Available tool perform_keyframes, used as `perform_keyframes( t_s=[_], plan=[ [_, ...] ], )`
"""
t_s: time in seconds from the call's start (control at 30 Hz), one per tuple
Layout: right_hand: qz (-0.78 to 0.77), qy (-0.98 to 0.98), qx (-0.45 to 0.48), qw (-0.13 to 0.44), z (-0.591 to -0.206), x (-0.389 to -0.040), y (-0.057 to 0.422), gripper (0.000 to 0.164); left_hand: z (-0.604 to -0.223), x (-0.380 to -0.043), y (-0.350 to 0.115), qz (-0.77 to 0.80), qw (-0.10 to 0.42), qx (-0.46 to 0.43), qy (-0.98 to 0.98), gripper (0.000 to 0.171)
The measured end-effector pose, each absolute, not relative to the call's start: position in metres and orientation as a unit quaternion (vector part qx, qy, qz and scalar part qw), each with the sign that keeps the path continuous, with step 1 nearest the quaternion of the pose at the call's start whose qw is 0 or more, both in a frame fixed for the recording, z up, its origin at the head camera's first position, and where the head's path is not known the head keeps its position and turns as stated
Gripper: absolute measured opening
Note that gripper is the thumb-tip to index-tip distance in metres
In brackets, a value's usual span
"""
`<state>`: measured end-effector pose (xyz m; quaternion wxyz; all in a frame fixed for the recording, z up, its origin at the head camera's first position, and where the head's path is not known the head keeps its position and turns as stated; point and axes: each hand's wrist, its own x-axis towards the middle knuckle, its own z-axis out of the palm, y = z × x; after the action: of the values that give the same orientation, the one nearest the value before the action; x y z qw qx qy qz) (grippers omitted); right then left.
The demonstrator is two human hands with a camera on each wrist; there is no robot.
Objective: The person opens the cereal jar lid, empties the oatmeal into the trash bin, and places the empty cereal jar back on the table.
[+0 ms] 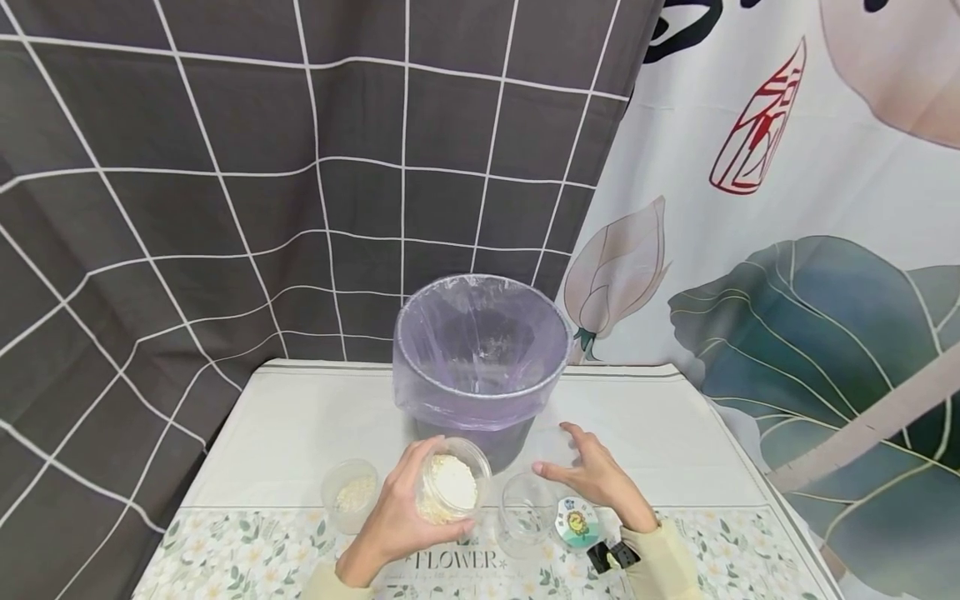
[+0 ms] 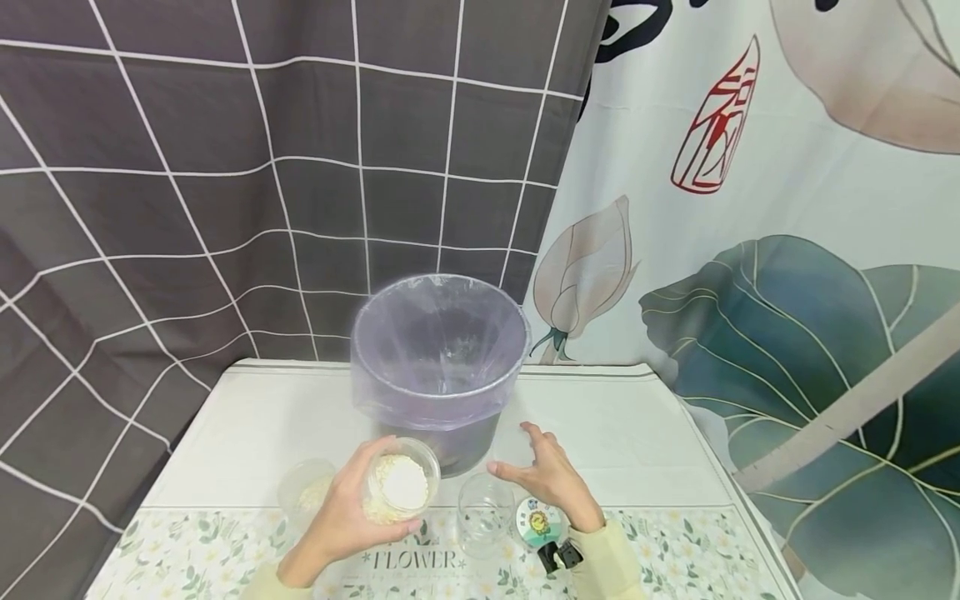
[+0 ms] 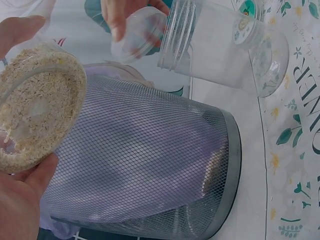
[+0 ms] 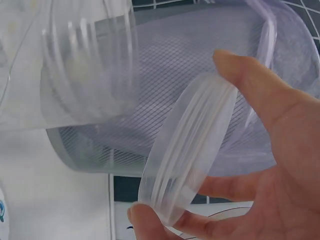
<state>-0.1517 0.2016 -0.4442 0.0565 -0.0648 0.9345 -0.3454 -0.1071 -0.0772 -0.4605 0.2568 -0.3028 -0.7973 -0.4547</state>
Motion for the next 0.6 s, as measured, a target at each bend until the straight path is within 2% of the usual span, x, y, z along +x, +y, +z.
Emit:
perform_keyframes(
  t_s=[0.3, 0.6],
  plan=[
    [-0.311, 0.949, -0.033, 0.043, -0.458, -0.158, 0.212, 0.092, -0.459, -0.109, -0.083, -0.455, 0.265, -0.309, -0.792, 0.096],
    [-0.298, 0.953, -0.018, 0.057, -0.471, -0.163, 0.218, 0.093, -0.456, -0.109, -0.086, -0.459, 0.26, -0.31, -0.791, 0.096]
  ],
)
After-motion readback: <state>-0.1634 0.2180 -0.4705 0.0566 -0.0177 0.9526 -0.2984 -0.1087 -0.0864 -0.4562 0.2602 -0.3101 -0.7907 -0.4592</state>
